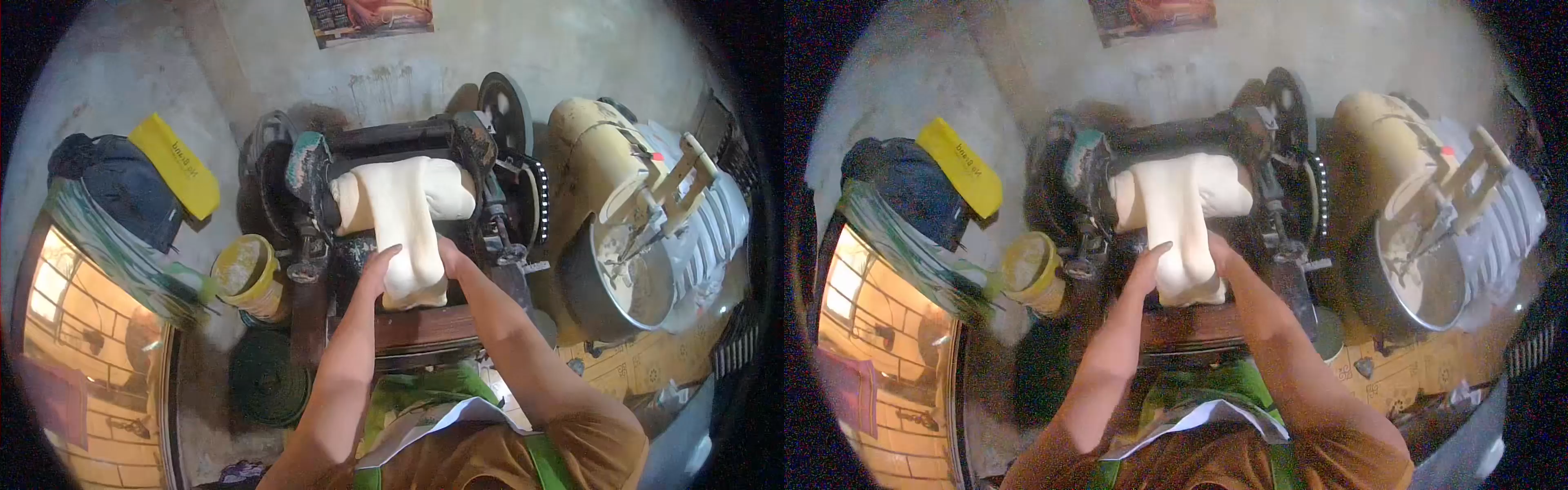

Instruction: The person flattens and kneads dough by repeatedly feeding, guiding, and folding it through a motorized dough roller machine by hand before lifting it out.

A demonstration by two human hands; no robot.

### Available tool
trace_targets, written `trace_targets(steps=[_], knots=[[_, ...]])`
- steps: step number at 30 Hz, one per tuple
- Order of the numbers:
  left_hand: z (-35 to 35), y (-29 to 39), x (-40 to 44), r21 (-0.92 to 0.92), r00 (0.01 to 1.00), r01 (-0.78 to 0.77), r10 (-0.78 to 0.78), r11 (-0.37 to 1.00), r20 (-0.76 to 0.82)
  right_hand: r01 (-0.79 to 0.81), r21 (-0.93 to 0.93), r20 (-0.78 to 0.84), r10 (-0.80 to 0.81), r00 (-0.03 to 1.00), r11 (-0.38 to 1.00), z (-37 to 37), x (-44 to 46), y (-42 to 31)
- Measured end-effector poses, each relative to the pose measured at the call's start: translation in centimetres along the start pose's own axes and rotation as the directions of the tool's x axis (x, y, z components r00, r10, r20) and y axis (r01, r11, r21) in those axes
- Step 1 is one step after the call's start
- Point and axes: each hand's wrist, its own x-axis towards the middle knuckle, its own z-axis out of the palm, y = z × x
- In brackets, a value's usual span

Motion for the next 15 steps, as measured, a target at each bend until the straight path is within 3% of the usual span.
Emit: trace_targets(steps=[4, 8, 12, 15], knots=[[-0.8, -1.5, 2.0, -0.059, 0.999, 0.028, -0.030, 0.998, -0.026, 0.049, -0.054, 0.034, -0.047, 0.998, 0.997, -3.0, 3.9, 2.8], [-0.4, -0.3, 2.9, -0.108, 1.000, 0.014, -0.014, 0.994, -0.002, -0.055, 0.075, 0.046, 0.051, 0.998, 0.996, -4.5, 7.3, 3.4], [-0.7, -0.4, 4.7, -0.157, 0.992, -0.120, 0.110, 0.980, -0.066, -0.023, 0.081, 0.004, 0.022, 1.000, 0.996, -8.3, 13.8, 6.6], [-3.7, -3.8, 11.2, -0.655, 0.992, 0.000, -0.083, 0.756, -0.096, 0.061, -0.291, -0.037, -0.075, 0.996, 0.955, -11.9, 19.3, 11.1]])
